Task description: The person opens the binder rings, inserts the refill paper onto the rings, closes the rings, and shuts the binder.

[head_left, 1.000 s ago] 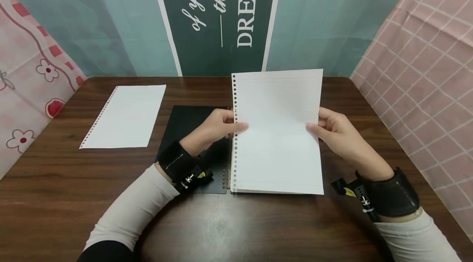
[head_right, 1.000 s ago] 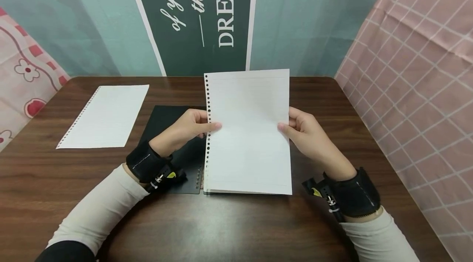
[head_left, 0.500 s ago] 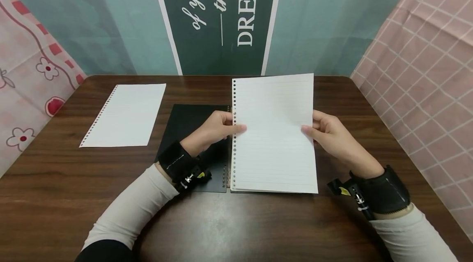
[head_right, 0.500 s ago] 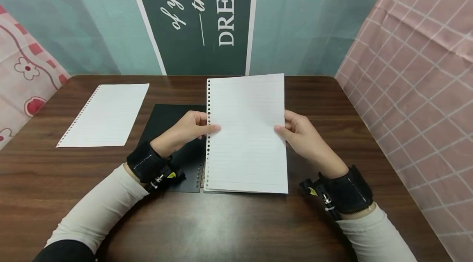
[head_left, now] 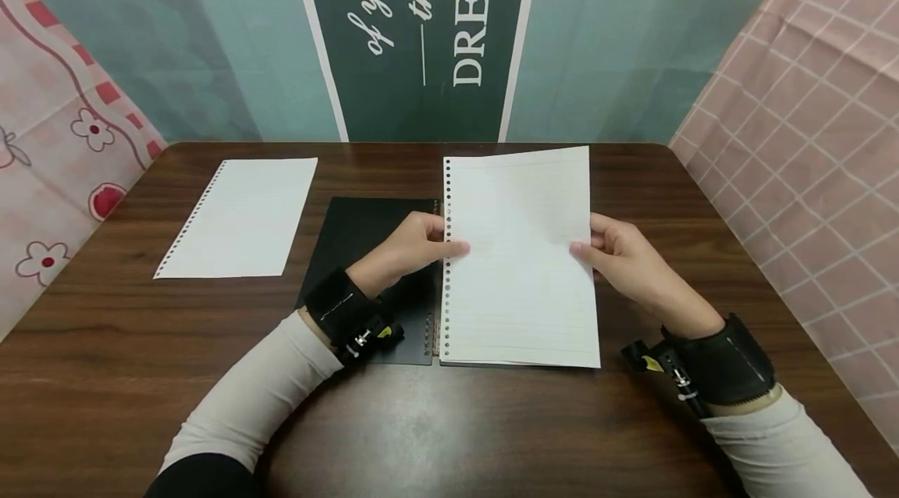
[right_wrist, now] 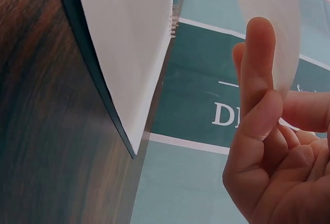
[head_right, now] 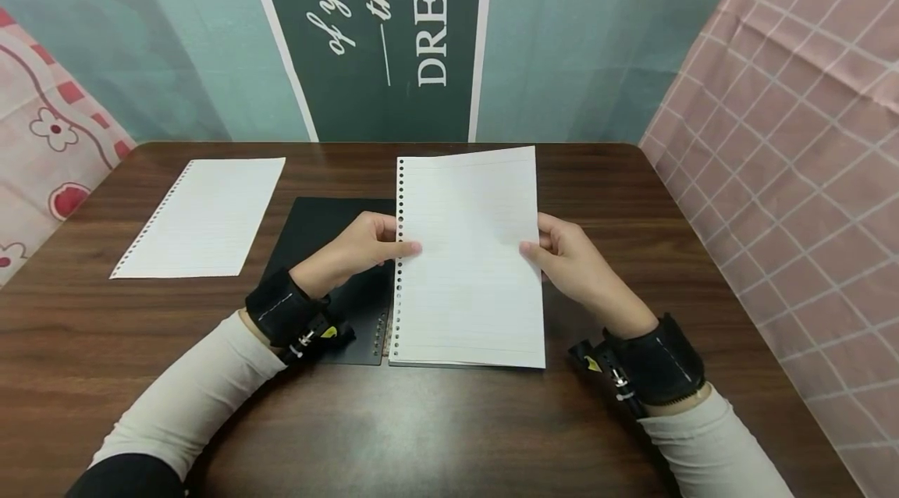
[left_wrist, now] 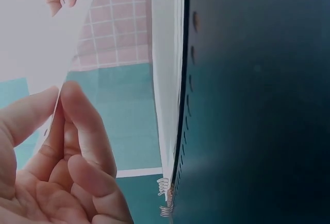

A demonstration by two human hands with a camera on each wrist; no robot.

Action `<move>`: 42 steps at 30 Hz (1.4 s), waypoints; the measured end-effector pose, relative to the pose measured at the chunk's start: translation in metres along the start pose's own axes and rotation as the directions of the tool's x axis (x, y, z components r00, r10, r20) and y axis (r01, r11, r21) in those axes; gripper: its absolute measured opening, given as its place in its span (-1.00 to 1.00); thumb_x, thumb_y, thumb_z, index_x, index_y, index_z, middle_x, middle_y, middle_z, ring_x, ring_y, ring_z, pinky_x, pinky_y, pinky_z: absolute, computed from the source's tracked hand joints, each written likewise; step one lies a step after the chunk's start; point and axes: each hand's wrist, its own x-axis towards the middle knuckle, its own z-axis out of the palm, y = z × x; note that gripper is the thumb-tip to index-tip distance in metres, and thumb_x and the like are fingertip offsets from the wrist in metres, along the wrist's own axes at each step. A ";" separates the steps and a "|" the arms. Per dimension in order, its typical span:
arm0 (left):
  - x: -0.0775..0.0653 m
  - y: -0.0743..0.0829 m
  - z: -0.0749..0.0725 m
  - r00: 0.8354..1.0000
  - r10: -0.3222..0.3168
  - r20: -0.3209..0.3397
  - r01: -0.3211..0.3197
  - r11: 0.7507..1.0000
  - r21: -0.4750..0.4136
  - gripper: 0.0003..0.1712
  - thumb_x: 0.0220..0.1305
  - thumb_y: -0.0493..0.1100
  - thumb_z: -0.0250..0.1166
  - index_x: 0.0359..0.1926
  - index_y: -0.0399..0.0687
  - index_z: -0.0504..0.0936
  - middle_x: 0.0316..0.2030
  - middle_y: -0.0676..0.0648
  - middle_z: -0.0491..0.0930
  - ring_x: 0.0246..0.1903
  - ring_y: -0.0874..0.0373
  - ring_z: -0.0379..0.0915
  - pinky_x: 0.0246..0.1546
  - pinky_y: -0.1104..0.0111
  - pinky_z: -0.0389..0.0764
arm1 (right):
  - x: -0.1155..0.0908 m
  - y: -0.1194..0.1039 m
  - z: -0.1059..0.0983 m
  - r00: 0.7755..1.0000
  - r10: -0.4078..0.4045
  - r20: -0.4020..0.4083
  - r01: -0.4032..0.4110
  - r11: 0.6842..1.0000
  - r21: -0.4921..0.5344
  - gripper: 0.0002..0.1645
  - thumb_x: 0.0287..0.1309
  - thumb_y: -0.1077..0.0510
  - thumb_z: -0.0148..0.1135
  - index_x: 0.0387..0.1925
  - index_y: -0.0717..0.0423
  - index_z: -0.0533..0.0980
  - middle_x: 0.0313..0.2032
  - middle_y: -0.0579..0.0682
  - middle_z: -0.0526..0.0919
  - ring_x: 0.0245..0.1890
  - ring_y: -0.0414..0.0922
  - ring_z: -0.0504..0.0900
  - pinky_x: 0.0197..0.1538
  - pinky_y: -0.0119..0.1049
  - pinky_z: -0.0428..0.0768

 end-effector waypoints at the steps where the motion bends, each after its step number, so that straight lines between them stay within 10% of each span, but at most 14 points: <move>1: 0.000 0.000 0.000 1.000 0.003 0.001 -0.003 1.000 0.006 -0.76 0.30 -0.13 0.35 -0.13 -0.21 0.73 -0.28 -0.11 0.72 -0.30 0.18 0.43 -0.23 0.36 0.37 | 0.000 0.000 0.000 1.000 0.002 -0.001 -0.002 1.000 -0.001 -0.44 0.45 0.31 0.00 0.41 0.35 0.19 -0.11 0.38 0.69 -0.31 -0.31 0.70 -0.26 -0.28 0.69; 14: 0.006 -0.002 0.000 0.999 -0.022 0.026 0.021 0.999 0.037 -0.72 0.26 -0.21 0.39 -0.05 -0.29 0.71 -0.25 -0.20 0.75 -0.34 0.19 0.52 -0.27 0.39 0.40 | 0.002 0.003 0.005 1.000 0.014 -0.018 -0.015 0.997 -0.072 -0.39 0.43 0.29 0.06 0.42 0.33 0.17 0.05 0.41 0.62 -0.22 -0.28 0.68 -0.27 -0.31 0.68; 26: 0.008 -0.005 -0.004 0.998 -0.024 0.055 0.020 0.997 0.077 -0.77 0.25 -0.25 0.38 -0.11 -0.30 0.72 -0.28 -0.21 0.74 -0.41 0.14 0.33 -0.35 0.36 0.27 | 0.005 0.008 0.007 0.999 0.055 -0.002 -0.054 0.976 -0.212 -0.25 0.44 0.10 0.10 0.44 0.32 0.03 0.25 0.43 0.44 0.22 0.27 0.51 -0.02 -0.07 0.58; 33: 0.008 -0.006 -0.004 0.997 -0.026 0.066 0.020 0.996 0.088 -0.78 0.25 -0.26 0.38 -0.11 -0.30 0.72 -0.28 -0.20 0.75 -0.42 0.16 0.34 -0.33 0.37 0.30 | 0.004 0.008 0.006 0.995 0.100 -0.007 -0.097 0.950 -0.296 -0.05 0.44 0.03 0.07 0.53 0.27 -0.25 0.10 0.37 0.53 -0.07 0.15 0.63 -0.10 -0.06 0.57; 42: 0.009 -0.004 -0.005 0.997 -0.021 0.069 0.013 0.995 0.104 -0.77 0.26 -0.27 0.37 -0.09 -0.30 0.72 -0.25 -0.23 0.75 -0.41 0.18 0.37 -0.30 0.38 0.32 | 0.002 0.004 0.012 0.999 0.025 -0.034 -0.037 0.908 -0.418 0.00 0.37 0.11 0.17 0.57 0.17 -0.22 0.52 0.36 -0.06 0.49 0.33 0.07 0.34 0.33 0.23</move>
